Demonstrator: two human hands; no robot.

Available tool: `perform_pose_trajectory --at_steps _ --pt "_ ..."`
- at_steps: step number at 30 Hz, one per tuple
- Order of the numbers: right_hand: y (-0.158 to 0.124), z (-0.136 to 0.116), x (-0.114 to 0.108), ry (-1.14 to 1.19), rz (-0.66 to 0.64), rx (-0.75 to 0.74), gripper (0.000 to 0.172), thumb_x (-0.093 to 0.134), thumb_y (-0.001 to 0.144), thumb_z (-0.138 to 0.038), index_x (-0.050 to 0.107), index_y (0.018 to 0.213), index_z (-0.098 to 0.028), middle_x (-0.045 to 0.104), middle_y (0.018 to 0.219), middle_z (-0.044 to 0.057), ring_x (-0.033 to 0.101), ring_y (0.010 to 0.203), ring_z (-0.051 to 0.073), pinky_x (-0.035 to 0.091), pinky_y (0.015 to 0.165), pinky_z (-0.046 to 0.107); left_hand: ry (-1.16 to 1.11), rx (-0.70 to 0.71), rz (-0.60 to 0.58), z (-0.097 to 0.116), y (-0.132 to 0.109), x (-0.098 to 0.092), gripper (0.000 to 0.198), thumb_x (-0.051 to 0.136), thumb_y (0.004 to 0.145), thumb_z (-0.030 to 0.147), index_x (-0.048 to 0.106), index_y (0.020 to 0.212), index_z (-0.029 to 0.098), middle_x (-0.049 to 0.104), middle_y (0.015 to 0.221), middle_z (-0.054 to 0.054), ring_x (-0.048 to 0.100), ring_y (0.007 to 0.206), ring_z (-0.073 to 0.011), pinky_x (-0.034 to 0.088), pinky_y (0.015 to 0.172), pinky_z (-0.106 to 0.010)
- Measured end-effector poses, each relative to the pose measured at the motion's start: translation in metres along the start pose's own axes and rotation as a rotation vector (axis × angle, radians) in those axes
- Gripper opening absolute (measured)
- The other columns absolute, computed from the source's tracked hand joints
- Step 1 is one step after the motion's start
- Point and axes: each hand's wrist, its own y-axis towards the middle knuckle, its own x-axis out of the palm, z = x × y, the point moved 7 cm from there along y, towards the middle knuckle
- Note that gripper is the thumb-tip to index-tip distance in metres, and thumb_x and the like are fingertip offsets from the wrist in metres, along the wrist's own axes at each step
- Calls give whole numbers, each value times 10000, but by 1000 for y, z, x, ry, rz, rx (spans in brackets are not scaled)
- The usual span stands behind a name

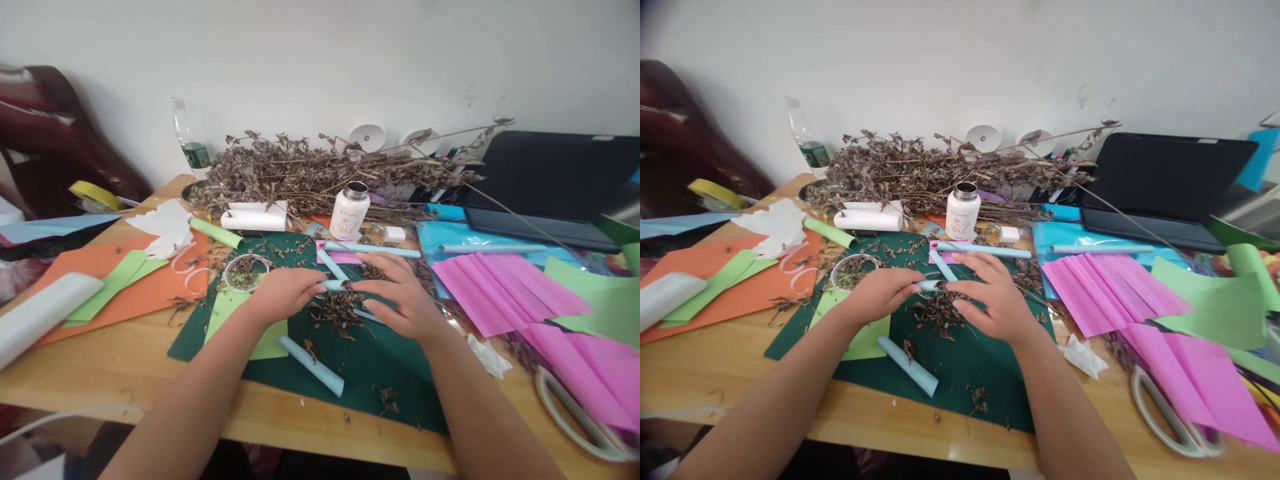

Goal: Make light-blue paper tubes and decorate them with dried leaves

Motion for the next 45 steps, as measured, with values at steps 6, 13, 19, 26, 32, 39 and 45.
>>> perform_pose_trajectory --at_steps 6,13,19,26,32,39,45 --pt "1 -3 8 -27 -132 -51 244 499 707 -254 606 923 -220 422 1214 62 325 1121 230 298 914 411 -48 33 -23 4 -1 0 305 254 827 354 500 945 217 603 908 -9 549 827 -163 398 665 -243" --pt "0 -5 18 8 -262 -46 258 463 737 -271 587 949 -195 390 1248 71 304 1142 236 287 920 417 -94 67 -41 12 -2 -4 280 269 828 327 512 907 214 608 867 2 548 781 -143 386 629 -221" --pt "-3 1 29 93 -341 35 262 456 749 -299 569 968 -211 345 1281 63 313 1145 235 282 920 430 -67 70 -44 11 -1 0 296 259 829 338 518 910 218 610 883 3 550 810 -154 388 648 -236" --pt "-4 16 23 293 -24 109 209 438 755 -196 579 908 -214 526 1085 64 466 1009 178 353 875 372 -18 -35 -55 -5 4 4 318 260 824 358 511 969 228 610 906 -9 557 815 -172 400 637 -246" --pt "-3 7 22 291 -32 77 283 463 741 -203 526 1014 -240 447 1174 55 400 1082 196 322 902 389 -8 -33 -41 -6 3 5 332 254 822 378 503 988 233 604 949 -9 556 850 -186 409 661 -263" --pt "-2 7 24 273 -41 64 239 457 743 -204 556 958 -241 465 1151 42 411 1060 195 346 872 397 -33 -23 -14 -3 2 1 332 255 826 368 506 988 225 605 942 -12 557 845 -175 412 676 -261" --pt "-3 6 20 280 -16 83 244 449 748 -205 546 969 -235 470 1141 49 420 1053 192 366 858 390 -67 -6 0 -1 1 -2 331 255 828 360 503 996 219 599 959 -16 551 861 -170 414 696 -269"
